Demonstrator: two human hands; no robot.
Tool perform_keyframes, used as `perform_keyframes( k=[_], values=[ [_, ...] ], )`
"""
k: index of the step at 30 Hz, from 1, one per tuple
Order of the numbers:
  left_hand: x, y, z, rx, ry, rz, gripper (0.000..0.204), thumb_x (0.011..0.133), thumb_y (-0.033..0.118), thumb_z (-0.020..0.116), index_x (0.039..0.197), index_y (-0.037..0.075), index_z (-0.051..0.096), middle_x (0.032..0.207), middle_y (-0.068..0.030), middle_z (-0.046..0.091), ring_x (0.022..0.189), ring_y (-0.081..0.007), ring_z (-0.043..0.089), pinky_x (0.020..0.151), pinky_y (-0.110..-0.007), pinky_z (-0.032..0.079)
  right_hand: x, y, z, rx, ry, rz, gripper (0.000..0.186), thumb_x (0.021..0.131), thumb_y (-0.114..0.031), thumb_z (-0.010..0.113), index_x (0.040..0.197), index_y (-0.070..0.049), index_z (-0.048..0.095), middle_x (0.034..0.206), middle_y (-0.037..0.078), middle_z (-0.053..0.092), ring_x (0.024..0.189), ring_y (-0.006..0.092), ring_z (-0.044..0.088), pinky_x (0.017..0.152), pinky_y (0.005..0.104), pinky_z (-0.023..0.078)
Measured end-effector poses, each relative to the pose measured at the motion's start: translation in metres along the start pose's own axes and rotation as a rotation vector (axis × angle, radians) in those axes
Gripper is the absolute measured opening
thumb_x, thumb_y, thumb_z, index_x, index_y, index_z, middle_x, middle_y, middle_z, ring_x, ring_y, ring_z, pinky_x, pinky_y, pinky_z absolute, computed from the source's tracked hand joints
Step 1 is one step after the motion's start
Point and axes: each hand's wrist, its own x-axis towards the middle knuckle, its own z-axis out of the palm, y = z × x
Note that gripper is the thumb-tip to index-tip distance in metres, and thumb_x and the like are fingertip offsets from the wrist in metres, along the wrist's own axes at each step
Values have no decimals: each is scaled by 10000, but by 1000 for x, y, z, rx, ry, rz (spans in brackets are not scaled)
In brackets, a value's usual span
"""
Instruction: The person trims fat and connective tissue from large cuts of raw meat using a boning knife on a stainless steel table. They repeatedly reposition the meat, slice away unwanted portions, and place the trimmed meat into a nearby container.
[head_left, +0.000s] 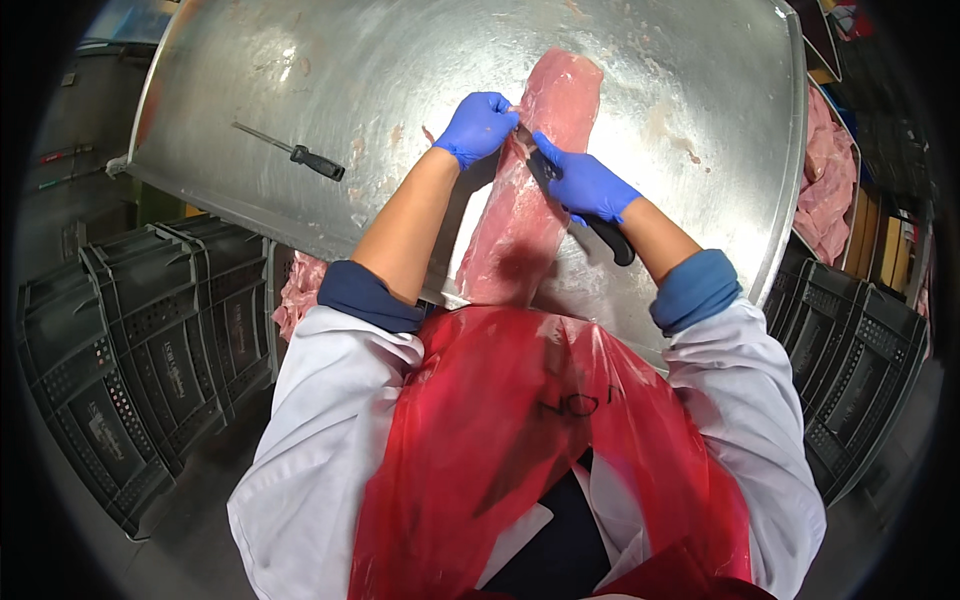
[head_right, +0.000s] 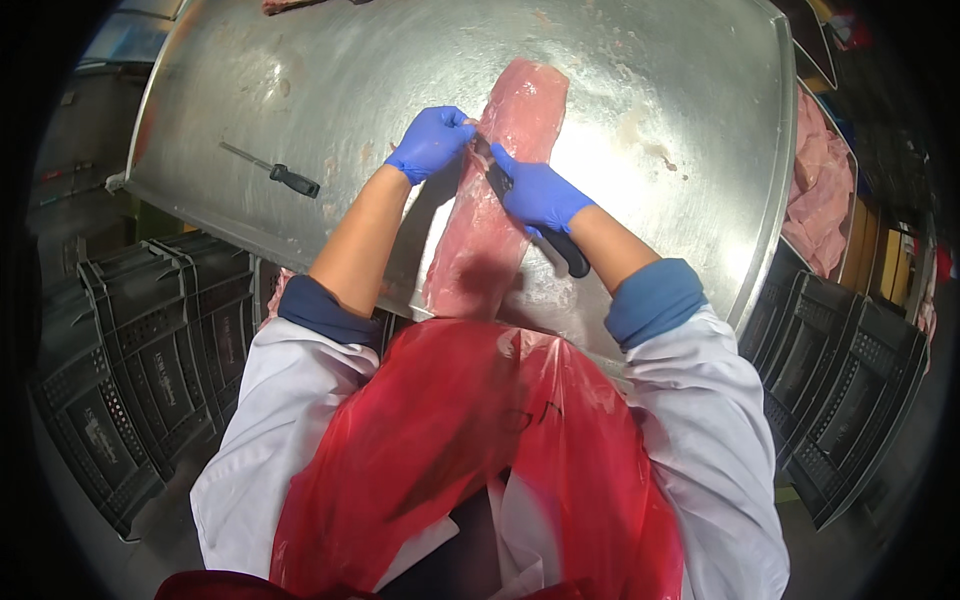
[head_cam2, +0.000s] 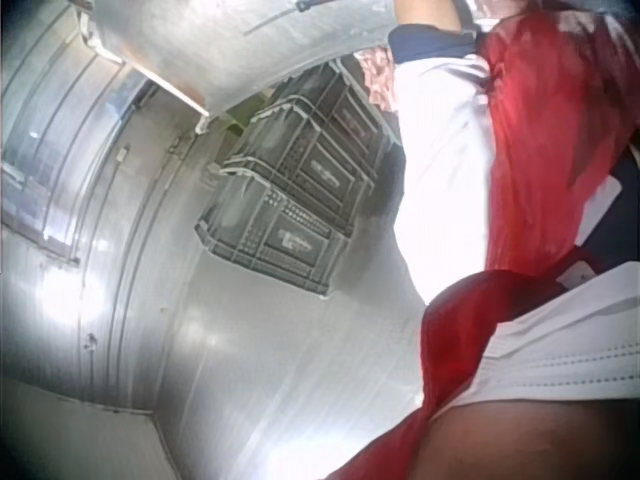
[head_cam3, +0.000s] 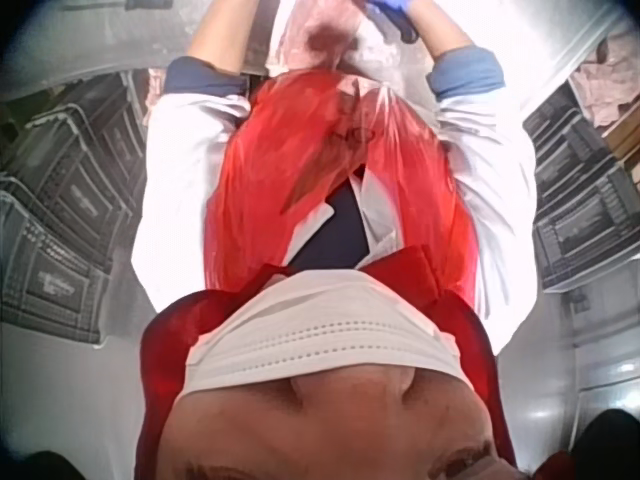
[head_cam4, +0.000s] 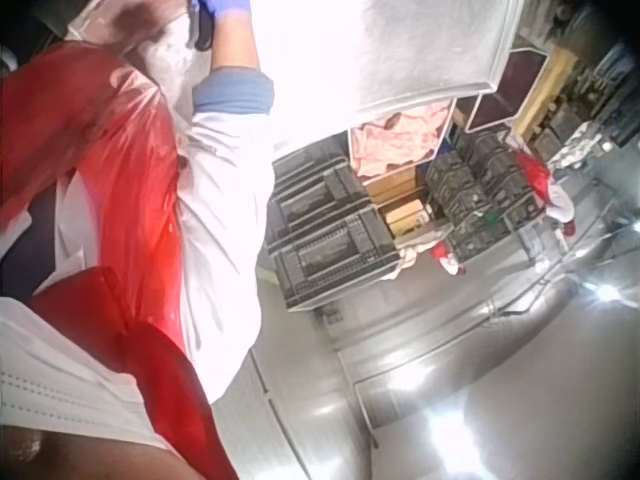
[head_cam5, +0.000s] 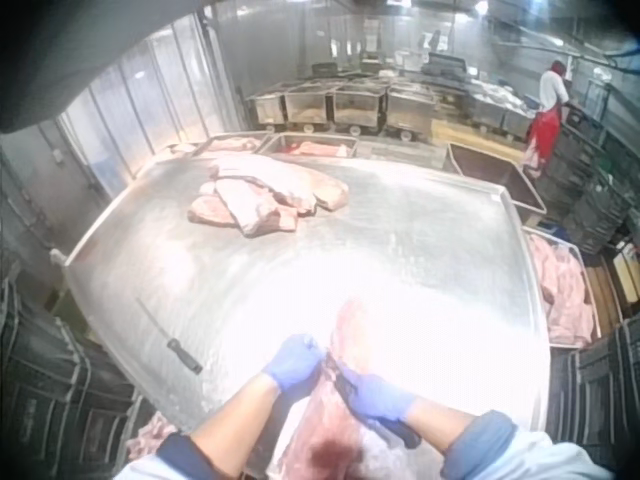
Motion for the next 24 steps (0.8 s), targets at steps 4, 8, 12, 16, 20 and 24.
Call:
perform_keyframes(
  k=[4,8,12,16,20,24],
  values=[
    [-10,3,-27,-122,29,-94,178,886,198,702,880,20,694,758,-39,651,678,-93,557,624,-260,449,-64,16,12,154,-186,-13,784,894,-86,481,1609,-260,213,787,156,697,566,174,649,601,353,560],
    [-21,13,-37,-268,-41,-38,153,888,166,699,919,18,682,781,-19,639,674,-84,549,619,-241,440,-13,7,15,27,-90,-71,808,878,-49,493,1606,-272,223,760,131,680,552,161,634,575,327,550],
    [-51,-8,-73,-348,52,-26,176,907,158,688,961,-8,666,791,-21,616,672,-98,550,620,-248,445,-76,17,26,130,-326,-27,831,870,-30,510,1605,-289,222,723,109,657,534,156,620,567,311,544],
    [-123,-12,-120,-476,243,3,205,908,169,708,1022,1,676,806,4,602,688,-75,533,631,-234,440,-150,54,18,152,-314,-81,807,895,-22,532,1597,-298,247,710,78,645,516,134,584,559,312,539],
    [-233,-70,-187,-282,361,-142,203,948,212,661,800,99,581,758,52,540,645,-52,461,593,-223,372,-162,85,-19,374,144,6,810,886,-9,556,1592,-296,280,632,18,573,478,76,523,484,258,490],
    [-299,-143,-195,918,62,-348,471,879,419,660,1029,-27,653,939,-256,681,898,-465,653,839,-446,528,-159,119,-5,696,423,-3,835,871,-1,538,1610,-230,224,761,10,590,522,60,523,430,217,464]
  ],
)
